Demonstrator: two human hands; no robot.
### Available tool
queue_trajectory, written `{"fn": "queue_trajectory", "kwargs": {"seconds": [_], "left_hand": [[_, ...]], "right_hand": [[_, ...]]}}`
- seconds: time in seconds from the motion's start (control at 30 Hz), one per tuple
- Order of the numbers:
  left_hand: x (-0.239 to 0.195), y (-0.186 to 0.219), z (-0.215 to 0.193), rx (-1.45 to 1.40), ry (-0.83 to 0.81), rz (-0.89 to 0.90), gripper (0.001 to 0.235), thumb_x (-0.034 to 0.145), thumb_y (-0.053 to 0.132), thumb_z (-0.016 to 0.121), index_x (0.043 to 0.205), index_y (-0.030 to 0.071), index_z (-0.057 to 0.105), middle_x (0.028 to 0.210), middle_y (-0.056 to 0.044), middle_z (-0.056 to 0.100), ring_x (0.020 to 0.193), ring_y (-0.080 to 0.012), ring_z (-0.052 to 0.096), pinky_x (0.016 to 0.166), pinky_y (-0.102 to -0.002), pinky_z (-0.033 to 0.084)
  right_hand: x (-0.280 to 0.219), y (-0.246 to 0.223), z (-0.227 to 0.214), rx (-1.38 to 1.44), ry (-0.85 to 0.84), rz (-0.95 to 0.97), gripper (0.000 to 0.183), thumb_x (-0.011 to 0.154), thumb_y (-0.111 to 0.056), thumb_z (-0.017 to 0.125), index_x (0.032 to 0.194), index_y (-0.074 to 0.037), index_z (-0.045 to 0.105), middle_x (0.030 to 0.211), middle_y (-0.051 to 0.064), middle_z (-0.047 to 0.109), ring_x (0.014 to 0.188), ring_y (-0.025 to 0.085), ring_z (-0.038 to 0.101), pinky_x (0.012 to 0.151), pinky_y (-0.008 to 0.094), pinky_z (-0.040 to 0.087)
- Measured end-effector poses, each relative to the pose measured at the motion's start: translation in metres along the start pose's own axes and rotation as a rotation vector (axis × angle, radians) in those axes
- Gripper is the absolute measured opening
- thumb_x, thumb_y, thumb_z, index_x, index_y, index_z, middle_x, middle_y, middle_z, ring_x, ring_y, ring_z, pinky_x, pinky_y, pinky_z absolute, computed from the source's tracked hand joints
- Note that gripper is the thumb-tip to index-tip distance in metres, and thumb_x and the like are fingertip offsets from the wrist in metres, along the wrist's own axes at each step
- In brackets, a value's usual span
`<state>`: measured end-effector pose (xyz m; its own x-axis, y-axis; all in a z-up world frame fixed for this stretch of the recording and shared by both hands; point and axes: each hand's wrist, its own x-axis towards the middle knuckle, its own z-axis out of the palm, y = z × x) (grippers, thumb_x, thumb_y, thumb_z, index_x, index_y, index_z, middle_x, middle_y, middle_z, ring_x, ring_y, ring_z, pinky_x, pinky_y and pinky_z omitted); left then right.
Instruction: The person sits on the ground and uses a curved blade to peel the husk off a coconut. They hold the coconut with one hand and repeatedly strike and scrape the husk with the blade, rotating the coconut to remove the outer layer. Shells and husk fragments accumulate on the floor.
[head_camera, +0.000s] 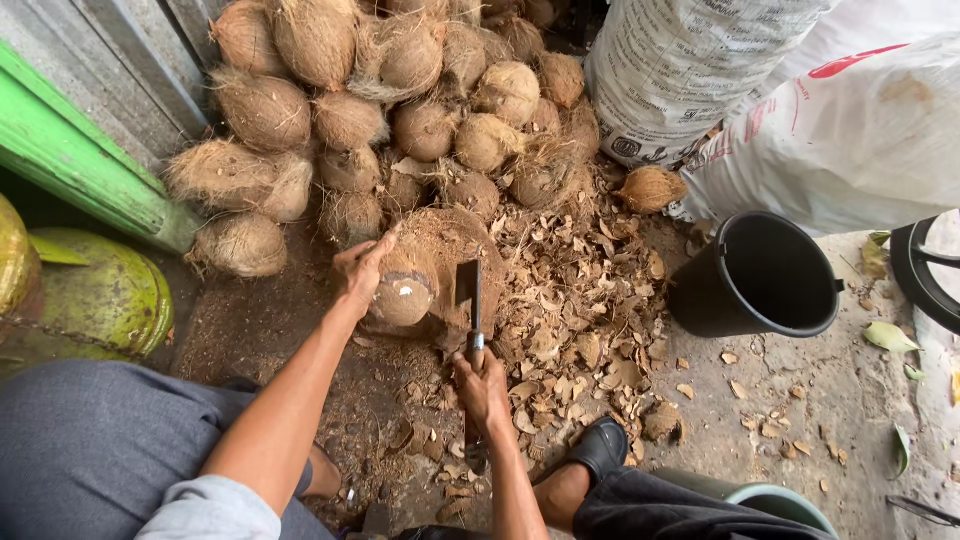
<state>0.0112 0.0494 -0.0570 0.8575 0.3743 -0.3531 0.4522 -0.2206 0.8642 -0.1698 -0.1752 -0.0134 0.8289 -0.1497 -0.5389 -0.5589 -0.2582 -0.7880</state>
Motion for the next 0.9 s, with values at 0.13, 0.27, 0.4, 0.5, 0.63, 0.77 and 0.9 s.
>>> {"fn": "queue_trajectory", "kwargs": {"seconds": [0.13,0.27,0.4,0.5,0.63,0.77,0.9], "left_hand": [[-0.02,0.007,0.0,-0.112,0.174,-0.097,0.075,0.079,0.064,0.075,0.129,0.01,0.062,0.113,-0.014,0.068,0.077,-0.0236,0.068,0.067,-0.045,0.058],[-0.047,0.02,-0.006,-0.042,0.21,0.317,0.095,0.086,0.06,0.086,0.142,-0.005,0.045,0.145,-0.03,0.045,0.129,-0.0472,0.045,0.092,-0.069,0.042],[-0.054,0.023,-0.018,-0.173,-0.005,-0.247,0.075,0.068,0.058,0.08,0.116,0.002,0.068,0.129,-0.024,0.066,0.125,-0.0381,0.063,0.11,-0.064,0.045],[-0.04,0.028,-0.015,-0.287,-0.01,-0.378,0.059,0.075,0.053,0.083,0.106,0.006,0.063,0.125,-0.023,0.056,0.121,-0.0371,0.056,0.109,-0.07,0.039],[-0.034,0.021,-0.002,-0.202,0.026,-0.336,0.046,0.081,0.045,0.084,0.077,0.011,0.054,0.089,-0.016,0.064,0.087,-0.0262,0.064,0.103,-0.058,0.044],[-0.031,0.03,0.009,-0.147,0.094,-0.385,0.048,0.083,0.041,0.083,0.064,0.016,0.046,0.063,-0.005,0.051,0.051,-0.0162,0.044,0.056,-0.036,0.049],[-0.028,0.039,0.011,-0.028,0.111,-0.381,0.051,0.084,0.043,0.08,0.061,0.014,0.046,0.056,0.0,0.045,0.043,-0.0112,0.034,0.039,-0.029,0.031]], "right_hand": [[-0.003,-0.005,0.003,0.024,-0.002,-0.096,0.024,0.101,-0.033,0.058,0.093,-0.01,0.053,0.066,0.001,0.054,0.05,0.011,0.048,0.044,0.03,0.049],[-0.007,-0.013,0.02,0.219,-0.101,-0.042,0.024,0.099,-0.03,0.062,0.09,-0.01,0.051,0.063,0.0,0.05,0.046,0.011,0.041,0.04,0.029,0.042],[-0.016,-0.015,0.026,0.15,-0.088,-0.079,0.025,0.1,-0.032,0.06,0.087,-0.012,0.053,0.062,0.0,0.052,0.046,0.01,0.044,0.039,0.028,0.044],[-0.012,-0.025,0.016,0.099,-0.006,-0.146,0.026,0.1,-0.032,0.061,0.085,-0.012,0.055,0.063,0.0,0.053,0.046,0.009,0.045,0.04,0.029,0.044],[-0.017,-0.027,0.007,0.058,0.112,-0.191,0.032,0.099,-0.034,0.063,0.078,-0.011,0.056,0.061,0.001,0.055,0.046,0.01,0.046,0.042,0.031,0.045],[-0.02,-0.023,0.013,0.054,0.111,-0.236,0.029,0.098,-0.033,0.062,0.077,-0.013,0.061,0.06,-0.001,0.055,0.046,0.009,0.046,0.042,0.033,0.044],[-0.014,-0.017,0.008,0.009,0.092,-0.378,0.03,0.1,-0.03,0.063,0.076,-0.011,0.063,0.059,-0.002,0.06,0.046,0.008,0.052,0.04,0.027,0.048]]}}
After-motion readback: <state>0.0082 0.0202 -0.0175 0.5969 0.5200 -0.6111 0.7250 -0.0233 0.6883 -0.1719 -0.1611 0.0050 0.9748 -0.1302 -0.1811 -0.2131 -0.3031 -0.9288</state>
